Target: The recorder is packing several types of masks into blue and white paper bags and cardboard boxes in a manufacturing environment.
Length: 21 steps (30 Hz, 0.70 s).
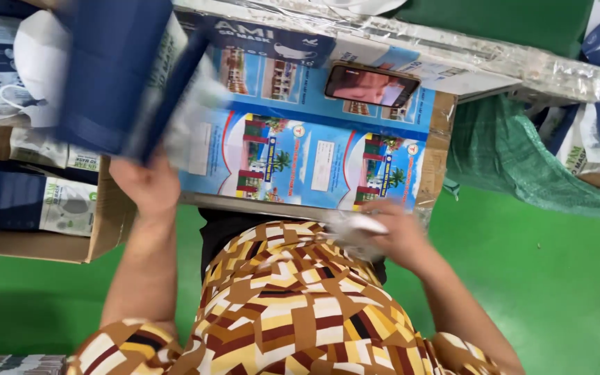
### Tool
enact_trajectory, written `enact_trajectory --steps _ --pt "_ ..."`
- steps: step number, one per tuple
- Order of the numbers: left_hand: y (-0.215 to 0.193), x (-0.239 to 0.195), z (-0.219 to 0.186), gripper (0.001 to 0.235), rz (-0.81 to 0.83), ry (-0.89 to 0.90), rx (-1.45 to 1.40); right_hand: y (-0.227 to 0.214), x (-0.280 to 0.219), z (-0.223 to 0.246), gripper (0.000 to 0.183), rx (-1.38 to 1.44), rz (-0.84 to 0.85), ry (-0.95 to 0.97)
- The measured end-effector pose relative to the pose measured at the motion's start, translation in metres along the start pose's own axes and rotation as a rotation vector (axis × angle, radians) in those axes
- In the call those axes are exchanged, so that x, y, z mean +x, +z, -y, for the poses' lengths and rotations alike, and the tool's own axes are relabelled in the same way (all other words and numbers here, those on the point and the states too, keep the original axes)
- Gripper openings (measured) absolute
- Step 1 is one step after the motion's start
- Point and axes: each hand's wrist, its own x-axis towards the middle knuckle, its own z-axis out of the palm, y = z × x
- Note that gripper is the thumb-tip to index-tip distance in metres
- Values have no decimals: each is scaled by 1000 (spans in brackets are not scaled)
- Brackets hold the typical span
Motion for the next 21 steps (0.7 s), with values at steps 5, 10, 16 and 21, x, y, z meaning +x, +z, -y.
enact_trajectory --steps 5,10,16,21 --pt "2 -2 43 49 511 555 746 -41 -27 -13 26 -394 -435 101" --pt "25 12 93 50 630 467 754 -62 -11 2 32 378 -244 106" --pt "22 50 57 58 782 373 917 -50 29 -17 34 1063 -2 -213" --pt "25 35 -3 61 705 359 798 -7 64 -55 22 661 -425 310"
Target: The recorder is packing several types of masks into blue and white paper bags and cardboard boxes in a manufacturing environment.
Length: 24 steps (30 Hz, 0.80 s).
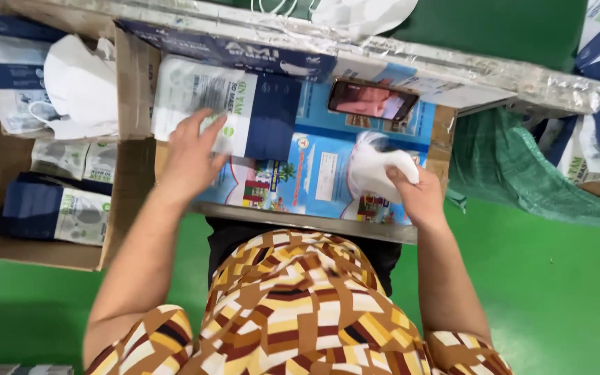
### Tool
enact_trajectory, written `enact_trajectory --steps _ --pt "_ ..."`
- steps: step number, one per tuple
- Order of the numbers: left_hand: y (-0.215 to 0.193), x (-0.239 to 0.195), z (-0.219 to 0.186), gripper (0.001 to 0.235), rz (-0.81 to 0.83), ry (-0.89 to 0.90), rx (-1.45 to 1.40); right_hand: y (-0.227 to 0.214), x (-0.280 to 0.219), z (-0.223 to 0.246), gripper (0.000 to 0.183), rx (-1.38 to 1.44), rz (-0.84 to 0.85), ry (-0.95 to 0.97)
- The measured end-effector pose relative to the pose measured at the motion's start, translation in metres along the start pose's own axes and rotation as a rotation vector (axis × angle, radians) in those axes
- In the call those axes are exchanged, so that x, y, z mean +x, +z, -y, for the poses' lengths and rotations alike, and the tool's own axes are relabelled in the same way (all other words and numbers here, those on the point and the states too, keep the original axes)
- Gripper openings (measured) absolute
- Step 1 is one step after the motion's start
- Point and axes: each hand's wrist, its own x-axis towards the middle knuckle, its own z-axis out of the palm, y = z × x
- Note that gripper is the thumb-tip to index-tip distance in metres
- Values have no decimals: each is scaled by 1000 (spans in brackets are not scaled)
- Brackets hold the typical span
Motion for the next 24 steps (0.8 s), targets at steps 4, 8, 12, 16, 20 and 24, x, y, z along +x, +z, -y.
enact_trajectory --steps 4,8,12,16,20,24 --pt "71 20 -17 33 2 -363 -258 42 4 -10 23 -76 -150 15" --pt "116 41 -5 38 -35 -278 -7 77 -5 -5 45 -356 -32 -580" --pt "98 63 -18 29 -117 -436 54 89 -8 16 56 -696 9 -759" --pt "120 52 3 20 -247 -496 -166 93 -6 41 53 -580 52 -630" --pt "103 32 -59 12 -191 -189 -591 114 18 41 27 198 279 -52" --pt "97 22 -75 13 -260 -103 -443 123 49 20 28 -170 -133 -377"
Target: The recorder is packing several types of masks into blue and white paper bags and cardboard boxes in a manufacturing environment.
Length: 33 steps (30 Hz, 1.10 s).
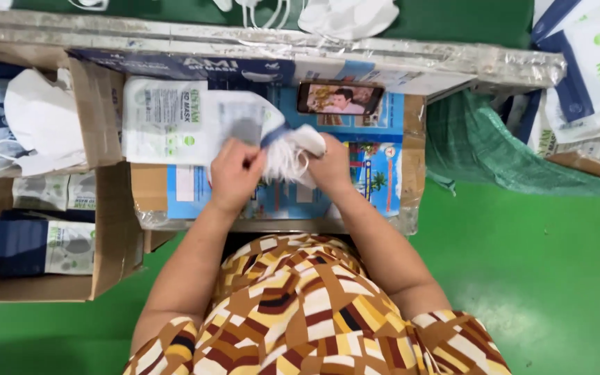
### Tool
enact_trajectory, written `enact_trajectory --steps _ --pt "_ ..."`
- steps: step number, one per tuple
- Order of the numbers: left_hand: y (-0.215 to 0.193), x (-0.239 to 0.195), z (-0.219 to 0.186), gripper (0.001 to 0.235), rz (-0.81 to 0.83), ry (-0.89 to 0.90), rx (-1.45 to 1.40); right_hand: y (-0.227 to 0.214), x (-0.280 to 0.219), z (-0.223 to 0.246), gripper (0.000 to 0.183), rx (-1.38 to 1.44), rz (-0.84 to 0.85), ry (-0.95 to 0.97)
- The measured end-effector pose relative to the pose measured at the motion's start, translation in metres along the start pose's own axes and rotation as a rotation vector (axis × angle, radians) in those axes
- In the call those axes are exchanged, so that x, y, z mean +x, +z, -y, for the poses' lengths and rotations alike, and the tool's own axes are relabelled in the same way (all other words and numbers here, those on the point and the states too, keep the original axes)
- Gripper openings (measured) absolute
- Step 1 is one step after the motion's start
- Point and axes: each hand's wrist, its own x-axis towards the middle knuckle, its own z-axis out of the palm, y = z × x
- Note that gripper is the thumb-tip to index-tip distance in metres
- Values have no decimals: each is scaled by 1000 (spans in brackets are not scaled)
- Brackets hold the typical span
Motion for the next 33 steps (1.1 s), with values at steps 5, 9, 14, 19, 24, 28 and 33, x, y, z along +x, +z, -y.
enact_trajectory --steps 5,9,14,19,24,28,33 --pt "7 2 -24 15 195 -15 -17 1 -11 17 27 308 91 210" --pt "18 -3 8 16 410 -571 -806 3 -33 -16 30 297 470 167" --pt "-12 40 -48 24 220 1 -31 -22 -37 14 32 202 464 158" --pt "4 27 -28 20 282 -352 -363 -39 -34 13 30 755 555 542" --pt "25 31 -62 8 123 343 112 -17 -50 -36 16 -50 631 95" --pt "10 43 -49 14 83 -26 -56 -70 -20 30 38 205 491 -256" --pt "0 53 -88 10 489 76 -68 -69 -28 29 48 314 322 -111"
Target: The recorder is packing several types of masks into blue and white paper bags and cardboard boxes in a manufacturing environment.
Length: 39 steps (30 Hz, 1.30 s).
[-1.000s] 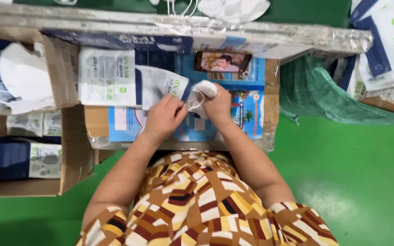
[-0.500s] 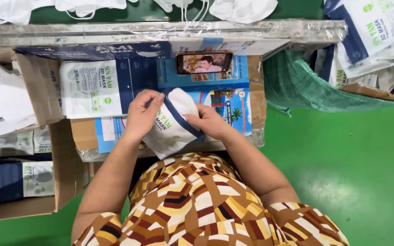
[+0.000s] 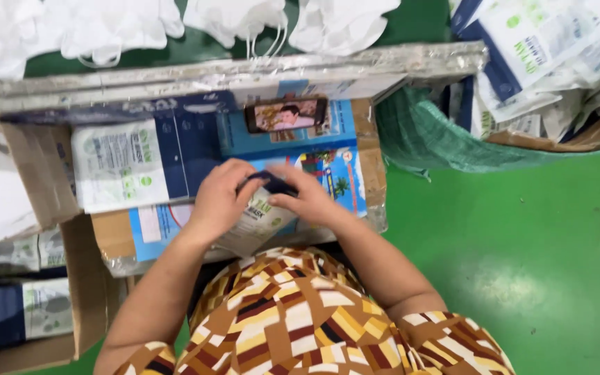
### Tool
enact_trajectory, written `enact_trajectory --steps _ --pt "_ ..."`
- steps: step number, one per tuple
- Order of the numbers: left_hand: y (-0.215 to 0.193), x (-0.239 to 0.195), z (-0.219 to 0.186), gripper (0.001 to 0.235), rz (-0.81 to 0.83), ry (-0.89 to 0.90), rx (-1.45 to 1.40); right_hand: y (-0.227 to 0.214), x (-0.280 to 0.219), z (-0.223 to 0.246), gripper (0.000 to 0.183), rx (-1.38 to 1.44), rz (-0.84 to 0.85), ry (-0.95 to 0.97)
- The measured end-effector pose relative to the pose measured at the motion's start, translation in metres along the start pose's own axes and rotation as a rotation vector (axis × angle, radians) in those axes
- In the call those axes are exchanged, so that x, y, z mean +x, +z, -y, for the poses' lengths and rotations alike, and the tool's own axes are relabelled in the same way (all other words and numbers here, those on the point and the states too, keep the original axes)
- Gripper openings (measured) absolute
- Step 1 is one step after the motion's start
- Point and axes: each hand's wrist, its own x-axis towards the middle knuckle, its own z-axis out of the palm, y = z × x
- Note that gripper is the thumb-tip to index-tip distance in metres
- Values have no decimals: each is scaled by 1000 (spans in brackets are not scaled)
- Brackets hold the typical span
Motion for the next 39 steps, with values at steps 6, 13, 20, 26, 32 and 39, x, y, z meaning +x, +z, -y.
enact_trajectory --steps 6,13,20,26,32,39 --pt "16 0 8 11 18 158 176 6 -7 -30 11 0 -18 179" --pt "-9 63 -6 30 -105 206 -1 -87 -29 -84 24 158 -343 30" --pt "71 244 0 66 -197 388 197 -108 -23 13 46 652 -824 -93" --pt "179 358 14 82 -100 -71 650 -75 -50 -59 38 631 -674 174" --pt "135 382 36 33 -103 -88 448 -83 -73 -89 31 672 -624 283" --pt "-19 279 -29 30 67 -128 -874 -131 -25 -12 32 217 -547 66"
